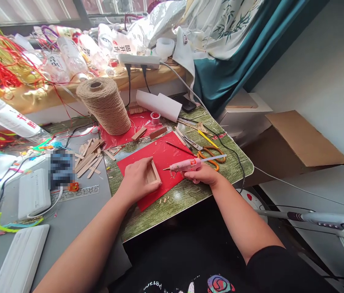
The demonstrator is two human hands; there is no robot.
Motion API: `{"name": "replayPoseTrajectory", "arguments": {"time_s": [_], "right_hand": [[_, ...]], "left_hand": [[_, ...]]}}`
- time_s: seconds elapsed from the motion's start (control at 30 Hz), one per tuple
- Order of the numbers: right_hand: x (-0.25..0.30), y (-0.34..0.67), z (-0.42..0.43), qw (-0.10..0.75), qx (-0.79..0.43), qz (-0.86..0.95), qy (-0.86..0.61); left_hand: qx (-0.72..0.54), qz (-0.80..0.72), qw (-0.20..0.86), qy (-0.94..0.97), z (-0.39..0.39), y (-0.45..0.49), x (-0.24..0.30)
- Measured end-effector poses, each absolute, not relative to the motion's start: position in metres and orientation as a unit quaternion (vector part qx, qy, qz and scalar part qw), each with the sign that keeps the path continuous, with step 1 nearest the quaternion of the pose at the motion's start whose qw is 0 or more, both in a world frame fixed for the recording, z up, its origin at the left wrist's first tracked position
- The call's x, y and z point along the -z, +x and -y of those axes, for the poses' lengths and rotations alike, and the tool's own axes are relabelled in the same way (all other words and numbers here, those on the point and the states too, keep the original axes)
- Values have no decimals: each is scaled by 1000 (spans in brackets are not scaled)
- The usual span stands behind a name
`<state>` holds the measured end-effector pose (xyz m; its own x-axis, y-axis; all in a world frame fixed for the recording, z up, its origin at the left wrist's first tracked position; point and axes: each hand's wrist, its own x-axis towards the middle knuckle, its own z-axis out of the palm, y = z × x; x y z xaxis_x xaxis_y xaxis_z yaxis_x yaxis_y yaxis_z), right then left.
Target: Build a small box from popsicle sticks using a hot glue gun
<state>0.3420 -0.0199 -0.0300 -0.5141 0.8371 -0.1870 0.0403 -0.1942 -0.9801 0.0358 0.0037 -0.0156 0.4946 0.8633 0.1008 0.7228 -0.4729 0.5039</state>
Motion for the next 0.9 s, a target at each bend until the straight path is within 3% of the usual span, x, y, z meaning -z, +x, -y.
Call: {"name": "replayPoseTrajectory", "arguments": {"time_s": [0.7, 0.9], "right_hand": [[40, 343, 19, 319, -674, 510, -430], [46, 344, 19, 316, -673, 515, -428]], "left_hand": [[-215, -457, 248, 827, -7, 12, 3], [-120, -428, 263, 856, -13, -13, 10]]}}
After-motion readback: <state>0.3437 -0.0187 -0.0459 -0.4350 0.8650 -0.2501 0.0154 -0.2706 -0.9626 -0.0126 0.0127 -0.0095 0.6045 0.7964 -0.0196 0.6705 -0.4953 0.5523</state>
